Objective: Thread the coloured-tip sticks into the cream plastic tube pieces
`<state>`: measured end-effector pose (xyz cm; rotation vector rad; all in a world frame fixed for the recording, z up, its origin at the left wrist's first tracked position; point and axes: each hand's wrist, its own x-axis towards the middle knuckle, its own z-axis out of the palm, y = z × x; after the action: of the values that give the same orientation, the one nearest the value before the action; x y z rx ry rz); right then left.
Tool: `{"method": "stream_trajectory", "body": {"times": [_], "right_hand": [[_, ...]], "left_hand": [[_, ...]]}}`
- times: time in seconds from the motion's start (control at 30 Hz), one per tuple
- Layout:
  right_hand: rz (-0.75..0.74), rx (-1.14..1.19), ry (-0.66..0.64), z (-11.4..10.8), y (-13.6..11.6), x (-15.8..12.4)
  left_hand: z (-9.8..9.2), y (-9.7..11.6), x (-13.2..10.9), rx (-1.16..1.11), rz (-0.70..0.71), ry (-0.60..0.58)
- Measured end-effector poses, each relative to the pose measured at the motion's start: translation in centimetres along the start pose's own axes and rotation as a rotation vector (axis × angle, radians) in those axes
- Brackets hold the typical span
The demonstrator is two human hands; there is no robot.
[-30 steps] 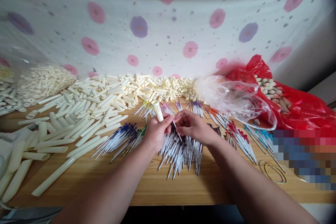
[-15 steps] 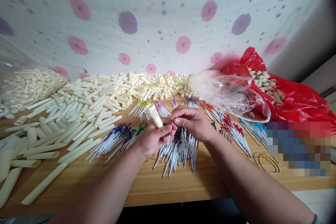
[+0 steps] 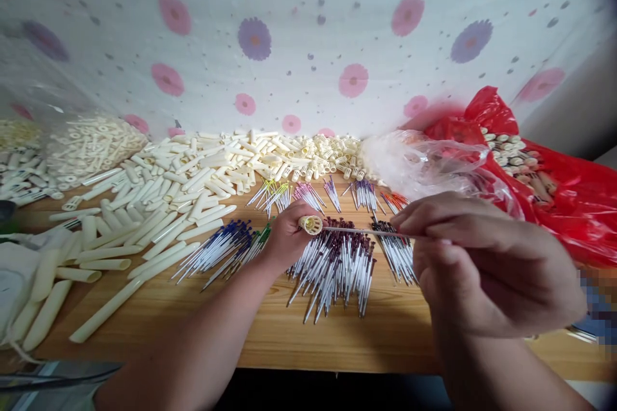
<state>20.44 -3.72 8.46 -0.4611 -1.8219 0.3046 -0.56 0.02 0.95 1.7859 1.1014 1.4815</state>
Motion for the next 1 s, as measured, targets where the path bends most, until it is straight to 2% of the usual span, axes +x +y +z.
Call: {"method": "stream_trajectory", "body": {"times": [0.2, 0.37, 0.43, 0.57, 0.77, 1.0], "right_hand": [[-0.145, -0.126, -0.119, 1.7, -0.6, 0.9], [-0.216, -0.116, -0.096, 2.9, 0.2, 0.7], [-0.209, -0.129, -0.104, 3.4, 0.7, 0.5], [-0.102, -0.213, -0.144, 4.1, 2.0, 0.2], [-0.059, -0.253, -0.116, 3.7, 3.2, 0.3], [-0.057, -0.276, -0.161, 3.5, 3.7, 0.5]], "left_hand": [[0.2, 0.1, -0.1, 0.026, 0.009, -0.05], [0.3, 0.2, -0.2, 0.02, -0.017, -0.052], [0.4, 0.2, -0.2, 0.026, 0.016, -0.054], [0.0, 0.2, -0.2, 0.107, 0.056, -0.034], [-0.8, 0.5, -0.4, 0.162, 0.145, -0.091], [-0.7, 0.4, -0.5, 0.369, 0.203, 0.016]]}}
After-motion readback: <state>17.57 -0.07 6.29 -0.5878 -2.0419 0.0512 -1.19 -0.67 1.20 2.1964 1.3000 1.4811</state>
